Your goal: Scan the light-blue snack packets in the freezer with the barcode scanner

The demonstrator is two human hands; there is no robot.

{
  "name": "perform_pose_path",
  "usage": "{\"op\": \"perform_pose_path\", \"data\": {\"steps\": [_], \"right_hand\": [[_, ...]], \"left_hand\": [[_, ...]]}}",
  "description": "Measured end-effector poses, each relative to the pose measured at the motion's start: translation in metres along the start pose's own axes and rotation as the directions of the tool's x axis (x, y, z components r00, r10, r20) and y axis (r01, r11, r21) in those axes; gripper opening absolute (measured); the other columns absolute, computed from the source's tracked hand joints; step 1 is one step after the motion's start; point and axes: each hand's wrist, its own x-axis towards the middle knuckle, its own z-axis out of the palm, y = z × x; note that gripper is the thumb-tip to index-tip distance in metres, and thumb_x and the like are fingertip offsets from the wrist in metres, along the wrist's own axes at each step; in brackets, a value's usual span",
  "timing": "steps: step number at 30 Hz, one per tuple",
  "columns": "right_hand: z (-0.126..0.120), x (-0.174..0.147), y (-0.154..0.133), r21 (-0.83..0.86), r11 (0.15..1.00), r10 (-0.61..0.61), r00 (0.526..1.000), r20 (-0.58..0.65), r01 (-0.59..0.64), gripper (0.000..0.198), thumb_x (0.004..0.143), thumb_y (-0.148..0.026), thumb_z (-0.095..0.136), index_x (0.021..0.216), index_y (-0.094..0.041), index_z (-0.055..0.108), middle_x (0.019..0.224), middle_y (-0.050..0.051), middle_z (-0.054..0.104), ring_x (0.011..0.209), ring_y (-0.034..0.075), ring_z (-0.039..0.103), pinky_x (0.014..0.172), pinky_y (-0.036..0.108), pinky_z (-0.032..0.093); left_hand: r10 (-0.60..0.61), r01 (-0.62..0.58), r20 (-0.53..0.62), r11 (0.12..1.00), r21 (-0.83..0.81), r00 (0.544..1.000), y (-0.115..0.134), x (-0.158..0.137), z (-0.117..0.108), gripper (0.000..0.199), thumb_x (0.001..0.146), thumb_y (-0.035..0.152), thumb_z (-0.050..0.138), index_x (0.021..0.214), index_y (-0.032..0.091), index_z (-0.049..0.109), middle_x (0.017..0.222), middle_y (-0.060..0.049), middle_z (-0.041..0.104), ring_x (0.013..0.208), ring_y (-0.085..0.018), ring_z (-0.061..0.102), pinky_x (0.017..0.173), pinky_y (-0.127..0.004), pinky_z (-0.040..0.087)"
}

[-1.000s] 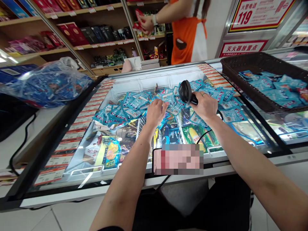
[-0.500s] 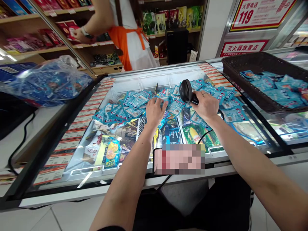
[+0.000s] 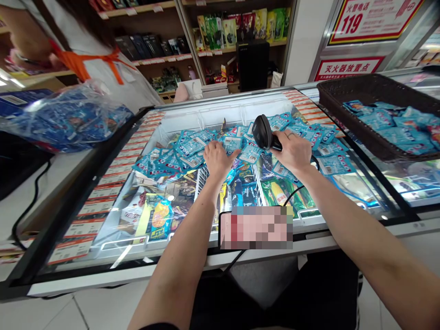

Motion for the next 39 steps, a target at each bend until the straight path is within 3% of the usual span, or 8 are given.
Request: {"op": "perform_pose_path", "data": {"steps": [3, 7, 12, 18, 33, 39], "right_hand": [[-0.001, -0.001, -0.001, 0.004, 1.000, -0.026, 1.000, 0.005, 0.026, 0.039, 0.084, -0.036, 0.048, 0.118, -0.019, 0.054, 0.098, 0.011, 0.061, 0.091, 0.027, 0.053, 0.071, 0.033, 0.035], [-0.002, -0.002, -0.003, 0.032, 0.996, -0.081, 0.997, 0.014, 0.081, 0.039, 0.085, -0.035, 0.047, 0.120, -0.019, 0.053, 0.100, 0.011, 0.061, 0.094, 0.026, 0.053, 0.072, 0.033, 0.036], [-0.002, -0.003, -0.004, 0.065, 0.981, -0.187, 0.982, 0.025, 0.185, 0.043, 0.085, -0.036, 0.047, 0.125, -0.020, 0.051, 0.100, 0.008, 0.062, 0.093, 0.023, 0.054, 0.073, 0.032, 0.036], [-0.001, -0.003, -0.004, 0.089, 0.963, -0.257, 0.966, 0.029, 0.253, 0.039, 0.084, -0.040, 0.049, 0.117, -0.019, 0.056, 0.099, 0.008, 0.062, 0.090, 0.023, 0.055, 0.070, 0.031, 0.035], [-0.004, -0.003, -0.006, 0.086, 0.946, -0.317, 0.947, 0.061, 0.311, 0.034, 0.087, -0.041, 0.046, 0.110, -0.019, 0.058, 0.097, 0.007, 0.064, 0.086, 0.021, 0.056, 0.067, 0.029, 0.033], [-0.001, -0.003, -0.004, 0.098, 0.934, -0.346, 0.938, 0.017, 0.343, 0.035, 0.085, -0.041, 0.049, 0.110, -0.018, 0.058, 0.096, 0.008, 0.064, 0.085, 0.021, 0.056, 0.065, 0.029, 0.033]], "left_hand": [[0.064, -0.064, 0.005, 0.995, -0.074, 0.998, -0.002, 0.001, -0.005, 0.056, 0.080, 0.051, 0.052, 0.126, 0.021, 0.040, 0.120, -0.014, 0.056, 0.113, -0.033, 0.050, 0.092, -0.050, 0.041], [0.168, -0.152, 0.044, 0.958, -0.245, 0.985, -0.009, 0.004, -0.008, 0.046, 0.089, 0.033, 0.038, 0.133, 0.025, 0.028, 0.126, -0.010, 0.053, 0.105, -0.023, 0.055, 0.087, -0.040, 0.046], [0.172, -0.161, 0.006, 0.934, -0.320, 0.985, -0.018, 0.008, -0.001, 0.040, 0.092, 0.040, 0.033, 0.129, 0.024, 0.033, 0.117, -0.008, 0.058, 0.096, -0.019, 0.059, 0.081, -0.034, 0.048], [0.173, -0.166, -0.005, 0.933, -0.319, 0.985, -0.021, 0.010, 0.004, 0.042, 0.093, 0.046, 0.029, 0.128, 0.024, 0.033, 0.115, -0.008, 0.058, 0.092, -0.016, 0.060, 0.080, -0.031, 0.048], [0.177, -0.168, 0.002, 0.938, -0.304, 0.984, -0.021, 0.011, 0.005, 0.039, 0.092, 0.038, 0.032, 0.128, 0.024, 0.034, 0.120, -0.008, 0.056, 0.098, -0.017, 0.058, 0.084, -0.032, 0.047], [0.161, -0.154, -0.020, 0.895, -0.418, 0.987, -0.022, 0.012, 0.007, 0.036, 0.088, 0.032, 0.042, 0.123, 0.024, 0.041, 0.119, -0.007, 0.057, 0.101, -0.018, 0.056, 0.087, -0.033, 0.045]]}}
